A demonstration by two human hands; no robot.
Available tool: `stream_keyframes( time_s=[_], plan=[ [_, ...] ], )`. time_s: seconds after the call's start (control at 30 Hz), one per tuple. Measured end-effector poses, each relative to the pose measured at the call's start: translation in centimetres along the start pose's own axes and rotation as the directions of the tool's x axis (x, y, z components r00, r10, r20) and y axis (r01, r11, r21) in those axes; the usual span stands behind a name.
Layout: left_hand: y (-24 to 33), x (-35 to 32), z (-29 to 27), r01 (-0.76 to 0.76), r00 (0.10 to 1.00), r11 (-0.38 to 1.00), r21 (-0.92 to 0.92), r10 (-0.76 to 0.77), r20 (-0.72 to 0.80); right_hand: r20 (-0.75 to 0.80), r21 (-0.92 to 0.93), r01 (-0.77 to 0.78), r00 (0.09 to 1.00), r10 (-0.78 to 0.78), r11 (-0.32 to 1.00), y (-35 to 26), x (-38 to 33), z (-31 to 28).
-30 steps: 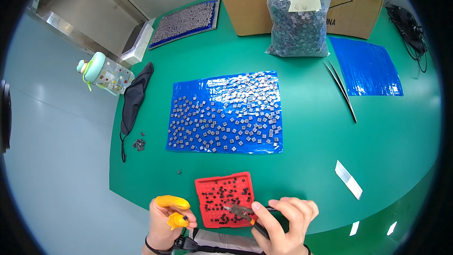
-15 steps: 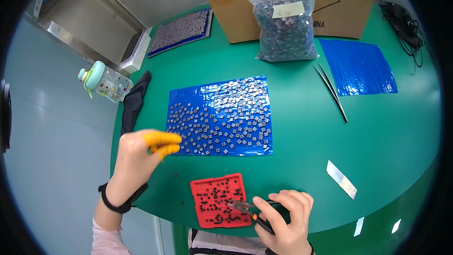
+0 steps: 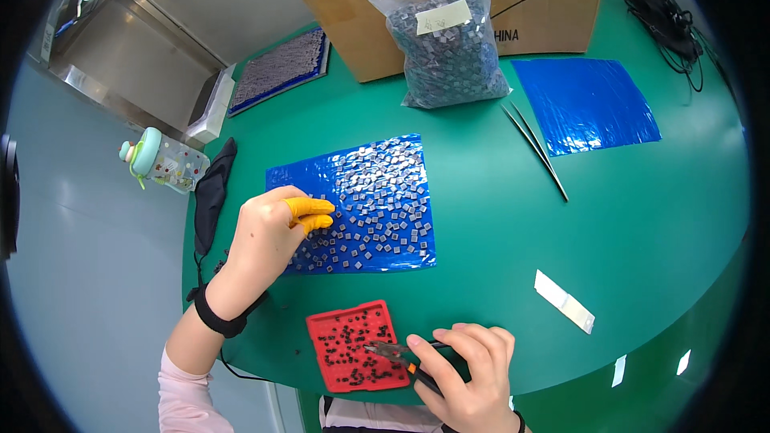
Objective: The person picks small black components from a red tray and places them onto a green table using a yellow finger cot and pliers. The person repeatedly handles the components one by one, moving them from the tray to the table surface.
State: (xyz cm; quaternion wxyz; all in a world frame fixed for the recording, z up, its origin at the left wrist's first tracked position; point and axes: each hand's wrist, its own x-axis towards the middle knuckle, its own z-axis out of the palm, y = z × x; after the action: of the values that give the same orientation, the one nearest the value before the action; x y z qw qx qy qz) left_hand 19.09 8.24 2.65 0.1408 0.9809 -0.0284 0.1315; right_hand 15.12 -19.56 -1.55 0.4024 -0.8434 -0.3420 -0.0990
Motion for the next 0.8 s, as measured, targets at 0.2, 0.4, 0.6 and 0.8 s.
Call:
stream_keyframes(
  time_s=[0.2, 0.4, 0.6, 0.8],
  plan=[
    [0.0, -0.5, 0.5, -0.063, 0.998, 0.993, 0.099, 0.063, 0.002, 0.02, 0.011, 0.008, 1.0, -0.008, 1.0, 0.0, 0.0, 0.0],
    [0.3, -0.8, 0.3, -0.054, 0.995, 0.992, 0.116, 0.044, 0.086, 0.017, 0.001, 0.014, 1.0, -0.015, 1.0, 0.2, 0.0, 0.0],
    [0.6, -1.2, -1.3, -0.021, 1.0, 0.993, 0.115, 0.022, -0.007, 0.024, 0.0, 0.011, 1.0, -0.011, 1.0, 0.1, 0.1, 0.1],
    [-1.0, -5.6, -6.7, 0.282, 0.959, 0.948, 0.148, -0.276, -0.057, 0.018, 0.017, -0.015, 1.0, 0.015, 1.0, -0.1, 0.1, -0.1]
  ],
)
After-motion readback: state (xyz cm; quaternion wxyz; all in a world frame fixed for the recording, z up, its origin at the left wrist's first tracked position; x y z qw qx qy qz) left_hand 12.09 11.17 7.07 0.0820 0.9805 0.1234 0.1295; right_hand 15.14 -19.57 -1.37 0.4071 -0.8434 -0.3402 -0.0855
